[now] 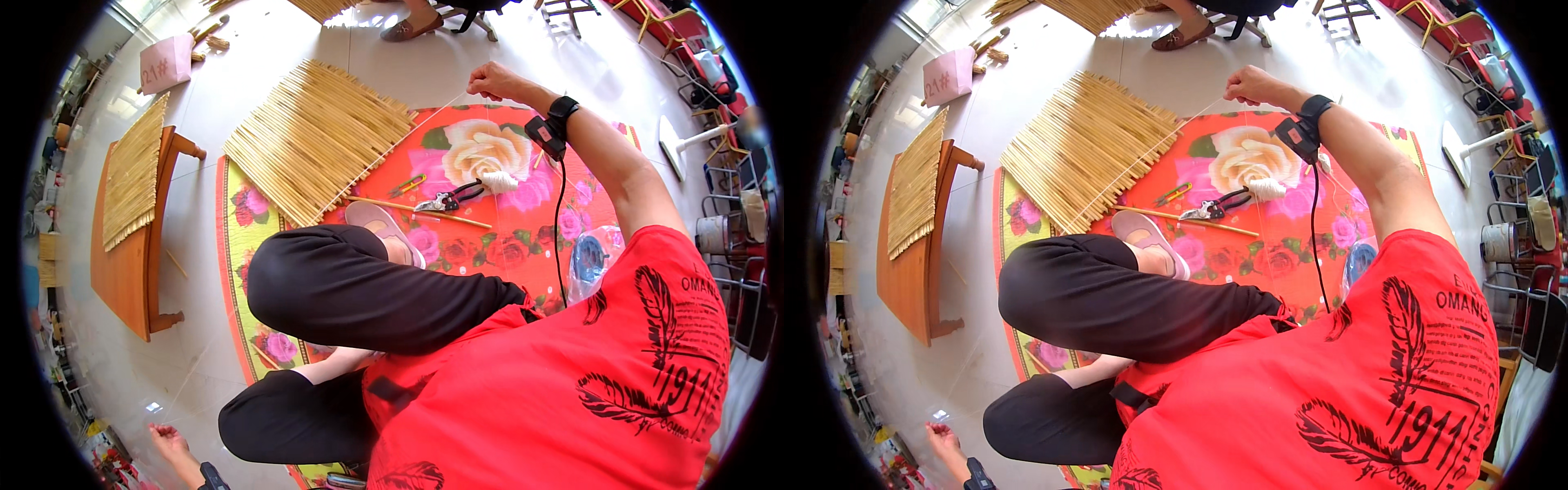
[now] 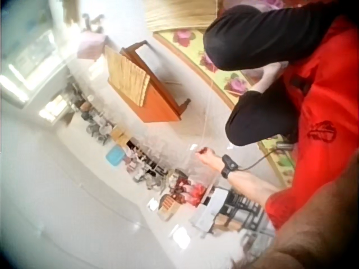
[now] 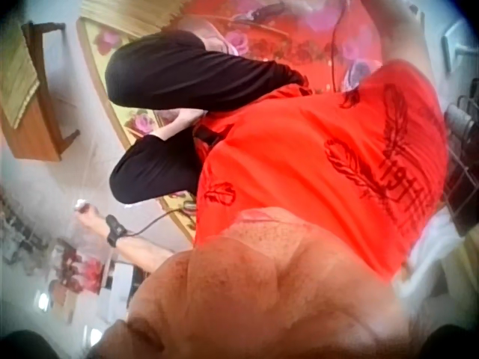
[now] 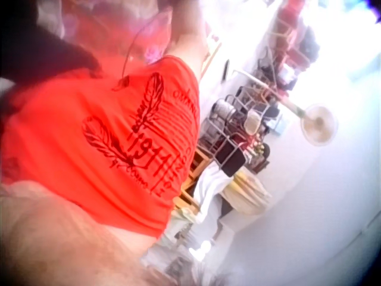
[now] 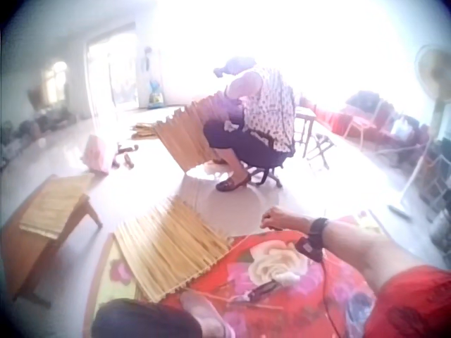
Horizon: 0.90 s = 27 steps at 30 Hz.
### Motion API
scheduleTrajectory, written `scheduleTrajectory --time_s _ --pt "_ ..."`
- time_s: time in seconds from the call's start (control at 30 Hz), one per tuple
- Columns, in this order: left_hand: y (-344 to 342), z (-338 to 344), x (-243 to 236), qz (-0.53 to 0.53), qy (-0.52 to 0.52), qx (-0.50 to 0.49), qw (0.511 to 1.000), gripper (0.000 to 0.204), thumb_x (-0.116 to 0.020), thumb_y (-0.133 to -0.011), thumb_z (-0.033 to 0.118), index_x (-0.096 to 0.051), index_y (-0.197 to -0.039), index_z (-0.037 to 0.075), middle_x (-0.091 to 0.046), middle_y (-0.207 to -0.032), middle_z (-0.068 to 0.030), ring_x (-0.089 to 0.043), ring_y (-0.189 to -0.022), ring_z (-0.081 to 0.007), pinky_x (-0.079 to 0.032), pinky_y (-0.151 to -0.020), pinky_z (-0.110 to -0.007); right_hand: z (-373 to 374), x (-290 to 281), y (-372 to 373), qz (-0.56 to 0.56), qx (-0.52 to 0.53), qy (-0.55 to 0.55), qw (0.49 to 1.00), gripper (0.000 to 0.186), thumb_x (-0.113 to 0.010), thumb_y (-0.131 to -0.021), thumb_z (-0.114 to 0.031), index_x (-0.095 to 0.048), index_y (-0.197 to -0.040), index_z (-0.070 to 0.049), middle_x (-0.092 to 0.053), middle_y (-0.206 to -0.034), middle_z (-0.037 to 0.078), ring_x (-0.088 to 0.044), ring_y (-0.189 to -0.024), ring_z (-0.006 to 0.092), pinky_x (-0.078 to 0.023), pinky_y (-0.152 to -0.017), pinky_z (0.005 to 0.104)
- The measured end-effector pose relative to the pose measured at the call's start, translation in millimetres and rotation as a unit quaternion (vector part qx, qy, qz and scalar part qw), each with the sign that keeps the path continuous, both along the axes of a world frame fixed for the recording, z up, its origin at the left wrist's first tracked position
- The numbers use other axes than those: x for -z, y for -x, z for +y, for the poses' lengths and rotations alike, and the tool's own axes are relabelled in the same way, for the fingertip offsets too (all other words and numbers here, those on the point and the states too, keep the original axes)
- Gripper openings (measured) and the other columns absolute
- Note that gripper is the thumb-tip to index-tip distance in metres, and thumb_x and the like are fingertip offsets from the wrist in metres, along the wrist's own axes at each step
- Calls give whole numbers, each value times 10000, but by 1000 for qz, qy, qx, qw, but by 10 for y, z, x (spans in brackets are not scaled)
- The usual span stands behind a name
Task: The person weaves a wooden mat by hand using thread and a needle, inserting wooden rods and tying them together.
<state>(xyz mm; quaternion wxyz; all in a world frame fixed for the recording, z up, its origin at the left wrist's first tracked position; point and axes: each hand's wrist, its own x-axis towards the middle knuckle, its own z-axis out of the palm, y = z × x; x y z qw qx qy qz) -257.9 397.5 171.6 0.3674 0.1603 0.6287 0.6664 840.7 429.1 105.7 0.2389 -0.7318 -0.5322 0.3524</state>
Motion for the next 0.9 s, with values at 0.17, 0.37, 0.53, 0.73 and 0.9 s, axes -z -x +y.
scheduleTrajectory --time_s 0.17,0.37,0.53,0.73,0.9 --pt "-45 47 57 6 0 40 999 245 -639 -912 212 -615 -1097 54 -646 -873 -4 -596 -742 -113 -508 -686 -232 83 250 214 -13 28 19 999 199 -648 -822 -197 -650 -762 -7 -535 -542 20 -484 -420 103 -376 -368 259" --pt "108 85 -176 51 4 96 994 246 -645 -913 236 -619 -1073 51 -648 -914 -14 -595 -803 -107 -504 -749 -231 229 566 146 -129 78 -13 988 186 -622 -813 -213 -703 -825 -47 -627 -590 84 -596 -483 158 -492 -481 314" --pt "-126 208 -108 50 -1 92 995 267 -651 -910 249 -610 -1089 54 -646 -932 -14 -592 -803 -103 -504 -756 -230 725 226 -173 -159 -1 -50 986 188 -616 -805 -221 -716 -867 -74 -634 -591 90 -611 -505 171 -512 -514 318" --pt "-99 299 -31 70 13 123 990 261 -635 -920 270 -614 -1077 63 -636 -940 -11 -578 -842 -105 -474 -797 -233 1281 -853 -23 -217 -8 -152 964 185 -622 -805 -217 -713 -869 -70 -632 -602 87 -610 -514 168 -510 -515 312" --pt "150 224 159 59 52 35 996 230 -597 -939 256 -615 -1058 59 -620 -947 -14 -565 -845 -112 -468 -803 -241 1420 -1490 156 -233 -14 -190 954 182 -627 -806 -213 -711 -871 -66 -632 -611 85 -609 -522 164 -508 -516 307"
